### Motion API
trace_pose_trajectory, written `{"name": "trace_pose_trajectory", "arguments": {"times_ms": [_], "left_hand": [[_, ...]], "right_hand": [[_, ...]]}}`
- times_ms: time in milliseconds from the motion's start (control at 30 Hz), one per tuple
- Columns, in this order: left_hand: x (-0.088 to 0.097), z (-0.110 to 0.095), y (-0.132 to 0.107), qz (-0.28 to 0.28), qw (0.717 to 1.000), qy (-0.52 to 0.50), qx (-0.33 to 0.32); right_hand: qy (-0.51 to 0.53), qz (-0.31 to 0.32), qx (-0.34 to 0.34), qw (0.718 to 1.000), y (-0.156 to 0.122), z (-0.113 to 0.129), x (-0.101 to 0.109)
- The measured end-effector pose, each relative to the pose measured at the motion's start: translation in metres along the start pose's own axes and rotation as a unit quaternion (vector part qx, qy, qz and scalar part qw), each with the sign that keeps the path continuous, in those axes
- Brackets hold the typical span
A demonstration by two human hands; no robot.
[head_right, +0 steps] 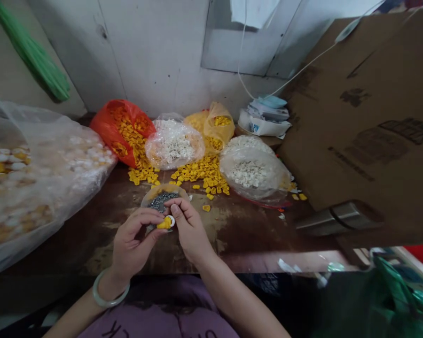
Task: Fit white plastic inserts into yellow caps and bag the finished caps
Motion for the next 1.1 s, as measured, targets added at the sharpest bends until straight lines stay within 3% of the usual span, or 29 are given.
{"name": "trace_pose_trajectory", "arguments": {"times_ms": [133, 300, 533, 733, 867, 967, 1033, 1100], "left_hand": [[0.001, 0.005, -0.001, -0.007, 1.0, -0.001, 0.006], [0.004, 0.009, 0.001, -0.018, 1.0, 0.011, 0.005], [0.003, 0.009, 0.001, 0.01, 0.998, 0.057, -0.037], [-0.002, 0.017, -0.001, 0.002, 0.996, 0.066, -0.067], [-0.011, 0.038, 0.002, 0.025, 1.0, -0.002, 0.01], [-0.007, 0.06, -0.001, -0.017, 0.988, -0.085, 0.127], [-0.004, 0.075, -0.008, -0.064, 0.963, -0.153, 0.212], [-0.006, 0.088, -0.015, -0.105, 0.925, -0.227, 0.287]], "right_hand": [[-0.022, -0.005, 0.007, 1.0, -0.003, -0.006, 0.008], [-0.01, 0.05, -0.016, 0.999, -0.003, -0.009, 0.011], [-0.059, 0.136, -0.036, 0.988, 0.005, 0.002, 0.004], [0.009, 0.156, -0.074, 0.985, 0.006, -0.008, -0.001], [-0.027, 0.17, -0.076, 0.982, 0.023, -0.02, 0.014], [-0.19, 0.142, -0.024, 0.971, 0.054, -0.019, 0.053], [-0.355, 0.06, 0.046, 0.932, 0.075, -0.01, 0.086], [-0.459, 0.037, 0.074, 0.884, 0.091, -0.008, 0.103]]}}
Point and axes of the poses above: each hand's wrist, its own y-axis towards the middle knuckle, its own x-axis out of the back of the hand, z = x × y, the point moved 8 cm from there along y, towards the middle knuckle, and after that the axes turned 5 degrees about z, right-handed, at the moved point
